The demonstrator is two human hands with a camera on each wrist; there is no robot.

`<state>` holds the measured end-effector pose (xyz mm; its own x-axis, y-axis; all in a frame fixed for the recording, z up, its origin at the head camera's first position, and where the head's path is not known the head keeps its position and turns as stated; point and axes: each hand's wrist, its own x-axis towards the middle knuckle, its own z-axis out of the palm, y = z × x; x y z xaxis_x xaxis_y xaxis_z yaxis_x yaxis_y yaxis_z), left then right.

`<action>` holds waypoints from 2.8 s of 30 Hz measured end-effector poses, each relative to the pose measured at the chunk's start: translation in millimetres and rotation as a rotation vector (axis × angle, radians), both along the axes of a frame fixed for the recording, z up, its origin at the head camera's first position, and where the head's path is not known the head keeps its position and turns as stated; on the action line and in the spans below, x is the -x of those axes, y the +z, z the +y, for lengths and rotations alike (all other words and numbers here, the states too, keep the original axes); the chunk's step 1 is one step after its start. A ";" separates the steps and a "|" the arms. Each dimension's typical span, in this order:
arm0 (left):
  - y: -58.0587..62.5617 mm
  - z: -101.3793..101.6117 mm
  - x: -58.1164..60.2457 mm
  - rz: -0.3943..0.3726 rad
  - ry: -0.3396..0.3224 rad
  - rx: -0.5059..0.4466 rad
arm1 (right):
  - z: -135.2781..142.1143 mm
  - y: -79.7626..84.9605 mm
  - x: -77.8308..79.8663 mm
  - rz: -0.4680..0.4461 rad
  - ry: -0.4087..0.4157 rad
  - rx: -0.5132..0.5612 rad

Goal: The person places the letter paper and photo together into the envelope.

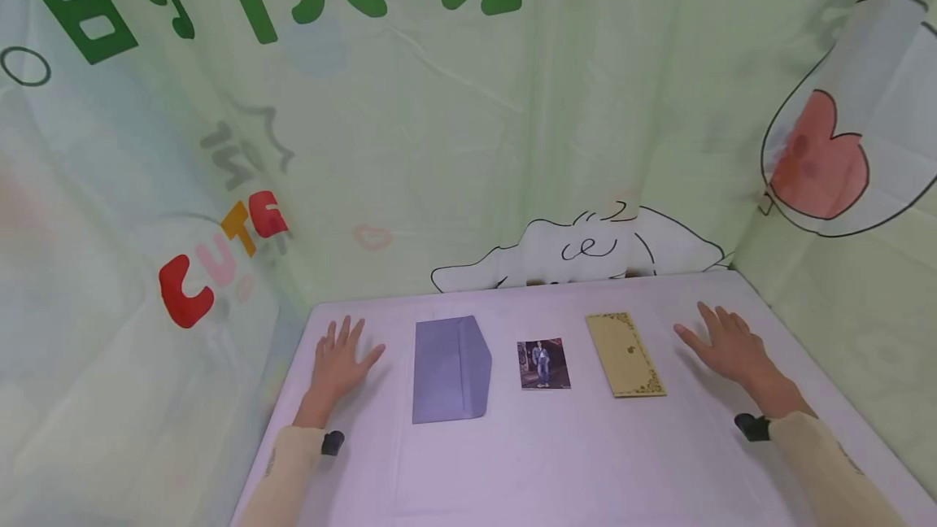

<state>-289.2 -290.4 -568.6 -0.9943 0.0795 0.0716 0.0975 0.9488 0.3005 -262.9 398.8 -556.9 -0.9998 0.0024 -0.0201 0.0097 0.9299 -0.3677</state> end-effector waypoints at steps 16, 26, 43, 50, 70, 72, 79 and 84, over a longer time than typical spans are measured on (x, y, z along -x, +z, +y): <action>-3.4 12.8 2.3 0.003 -0.011 -0.006 | -18.6 1.2 3.1 -0.020 0.004 0.046; -6.6 23.6 2.9 0.013 -0.018 -0.010 | -31.9 -1.7 4.1 -0.013 -0.001 0.043; -11.0 41.1 6.1 0.022 -0.029 -0.005 | -51.8 -11.5 11.0 -0.003 0.012 0.041; -10.2 47.3 5.0 0.032 -0.040 -0.027 | -62.7 -10.9 11.7 -0.004 0.040 0.058; -12.9 64.6 4.9 0.054 -0.090 0.005 | -96.6 -8.2 19.3 0.002 0.094 0.082; -13.3 66.3 5.0 0.058 -0.093 0.005 | -101.2 -9.1 20.2 0.003 0.097 0.073; -14.5 72.5 6.2 0.049 -0.109 0.024 | -118.7 -9.3 20.2 -0.011 0.099 0.081; -14.0 76.1 4.7 0.064 -0.126 0.020 | -130.4 -9.8 21.0 -0.005 0.110 0.095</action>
<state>-293.9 -214.3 -582.6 -0.9697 0.2056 0.1317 0.2347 0.9336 0.2707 -283.8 268.4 -566.6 -0.9938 -0.1097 -0.0201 -0.0886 0.8862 -0.4547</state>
